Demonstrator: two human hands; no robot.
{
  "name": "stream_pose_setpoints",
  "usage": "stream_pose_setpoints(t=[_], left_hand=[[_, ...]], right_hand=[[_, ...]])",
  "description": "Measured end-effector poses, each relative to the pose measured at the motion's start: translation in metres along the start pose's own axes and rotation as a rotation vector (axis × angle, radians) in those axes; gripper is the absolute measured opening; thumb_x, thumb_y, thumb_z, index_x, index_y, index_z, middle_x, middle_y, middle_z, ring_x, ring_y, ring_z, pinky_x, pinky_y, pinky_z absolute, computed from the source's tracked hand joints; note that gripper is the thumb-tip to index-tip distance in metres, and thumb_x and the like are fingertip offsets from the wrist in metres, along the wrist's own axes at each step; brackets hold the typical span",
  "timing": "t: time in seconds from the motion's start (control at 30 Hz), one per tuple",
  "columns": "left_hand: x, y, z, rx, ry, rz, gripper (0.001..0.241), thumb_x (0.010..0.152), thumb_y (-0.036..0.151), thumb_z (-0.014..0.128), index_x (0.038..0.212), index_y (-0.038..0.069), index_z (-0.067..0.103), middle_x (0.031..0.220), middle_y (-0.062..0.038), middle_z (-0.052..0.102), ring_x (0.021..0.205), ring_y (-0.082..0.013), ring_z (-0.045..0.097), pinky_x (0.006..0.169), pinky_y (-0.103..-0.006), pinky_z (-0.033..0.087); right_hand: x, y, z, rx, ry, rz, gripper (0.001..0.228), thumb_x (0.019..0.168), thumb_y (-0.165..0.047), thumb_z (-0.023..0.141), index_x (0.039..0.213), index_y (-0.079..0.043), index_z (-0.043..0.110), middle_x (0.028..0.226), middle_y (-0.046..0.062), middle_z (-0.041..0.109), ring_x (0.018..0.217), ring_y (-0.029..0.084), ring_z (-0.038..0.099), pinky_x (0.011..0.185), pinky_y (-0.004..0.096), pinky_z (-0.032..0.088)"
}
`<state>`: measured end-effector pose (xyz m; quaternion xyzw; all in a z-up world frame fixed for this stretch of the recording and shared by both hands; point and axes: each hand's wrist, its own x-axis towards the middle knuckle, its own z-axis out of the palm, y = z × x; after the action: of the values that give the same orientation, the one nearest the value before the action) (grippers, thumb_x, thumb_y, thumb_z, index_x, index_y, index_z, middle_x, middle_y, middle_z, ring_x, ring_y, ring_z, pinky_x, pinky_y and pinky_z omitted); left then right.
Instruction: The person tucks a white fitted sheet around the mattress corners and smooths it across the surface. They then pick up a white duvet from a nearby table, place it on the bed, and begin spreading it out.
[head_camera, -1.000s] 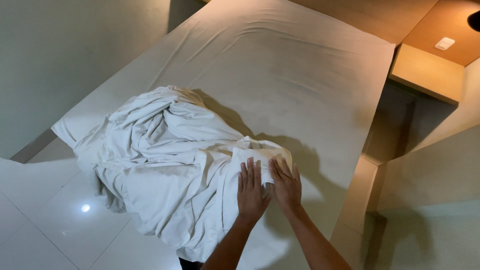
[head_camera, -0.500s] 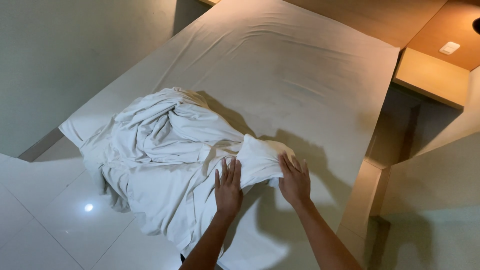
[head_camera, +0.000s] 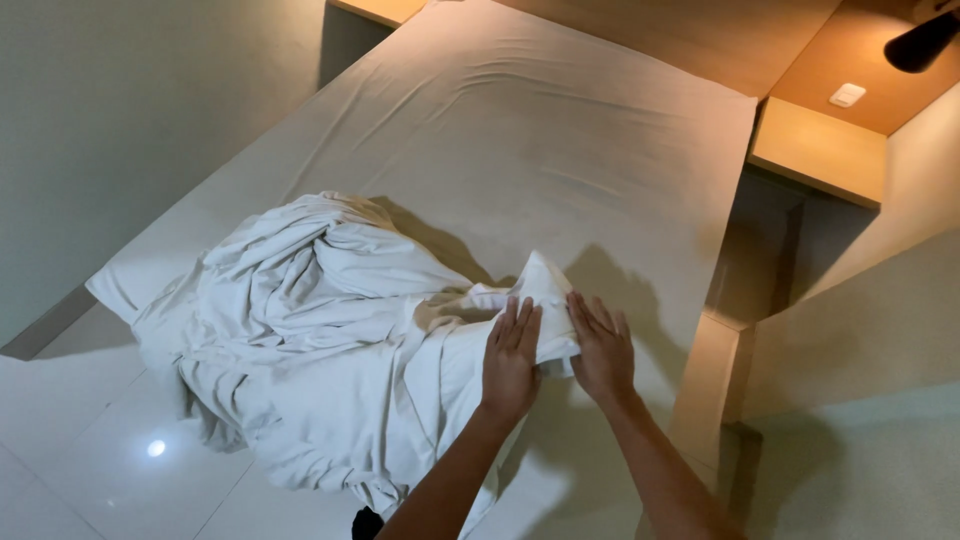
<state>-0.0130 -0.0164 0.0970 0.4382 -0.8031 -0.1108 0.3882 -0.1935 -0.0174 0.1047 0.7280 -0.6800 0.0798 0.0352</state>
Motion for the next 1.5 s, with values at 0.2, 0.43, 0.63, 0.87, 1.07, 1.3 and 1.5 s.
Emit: stream_pose_setpoints(t=[0.2,0.43,0.63,0.87,1.07,1.3,1.5], left_hand=[[0.018,0.024,0.036,-0.084,0.043,0.076,0.089,0.068,-0.013,0.066,0.154,-0.002,0.043,0.167,-0.021,0.037,0.159,-0.0404,0.024,0.127,-0.0543,0.023],[-0.016,0.001,0.062,-0.103,-0.394,-0.054,0.074,0.086,0.017,0.072,0.152,0.005,0.041,0.163,-0.022,0.029,0.152,-0.0485,0.012,0.12,-0.0597,0.018],[-0.052,-0.033,0.063,-0.096,-0.487,-0.077,0.057,0.098,0.03,0.062,0.149,0.007,0.05,0.162,-0.019,0.036,0.153,-0.0494,0.018,0.122,-0.0582,0.023],[-0.066,-0.075,0.027,-0.016,-0.408,-0.077,0.057,0.096,0.026,0.062,0.147,0.003,0.051,0.16,-0.02,0.04,0.148,-0.0512,0.027,0.119,-0.0549,0.031],[-0.067,-0.125,-0.034,0.007,-0.363,-0.155,0.055,0.101,0.034,0.059,0.149,0.009,0.05,0.162,-0.016,0.038,0.149,-0.0449,0.032,0.117,-0.0533,0.035],[-0.065,-0.199,-0.123,0.22,-0.334,-0.177,0.057,0.101,0.04,0.055,0.151,0.014,0.047,0.164,-0.011,0.033,0.152,-0.0396,0.028,0.118,-0.0578,0.03],[-0.077,-0.265,-0.202,0.296,-0.31,-0.197,0.06,0.103,0.044,0.053,0.153,0.013,0.044,0.166,-0.012,0.029,0.152,-0.0395,0.026,0.12,-0.0568,0.028]], right_hand=[[-0.006,0.038,-0.019,-0.059,0.08,0.073,0.092,0.081,-0.017,0.079,0.16,-0.022,0.034,0.163,-0.004,0.038,0.152,0.027,0.034,0.126,0.05,0.021],[-0.038,0.048,0.026,0.12,-0.293,0.231,0.096,0.087,-0.027,0.079,0.164,-0.026,0.02,0.17,0.0,0.02,0.147,0.034,0.036,0.121,0.045,0.035],[-0.066,0.033,0.053,0.198,-0.33,0.138,0.092,0.087,-0.033,0.076,0.16,-0.029,0.022,0.171,0.001,0.017,0.149,0.03,0.036,0.115,0.041,0.044],[-0.053,0.013,0.06,0.195,-0.26,0.03,0.087,0.091,-0.034,0.071,0.161,-0.025,0.02,0.172,0.003,0.01,0.151,0.033,0.03,0.119,0.044,0.036],[-0.032,-0.034,0.041,0.259,-0.265,0.021,0.083,0.094,-0.032,0.067,0.162,-0.025,0.019,0.173,0.001,0.01,0.154,0.033,0.027,0.122,0.044,0.032],[-0.01,-0.094,0.044,0.276,-0.164,0.048,0.081,0.095,-0.035,0.063,0.161,-0.024,0.019,0.173,0.001,0.011,0.154,0.032,0.026,0.125,0.044,0.026],[-0.004,-0.159,0.045,0.222,-0.167,0.122,0.083,0.093,-0.04,0.066,0.161,-0.025,0.02,0.172,0.005,0.009,0.154,0.033,0.022,0.125,0.045,0.022]])
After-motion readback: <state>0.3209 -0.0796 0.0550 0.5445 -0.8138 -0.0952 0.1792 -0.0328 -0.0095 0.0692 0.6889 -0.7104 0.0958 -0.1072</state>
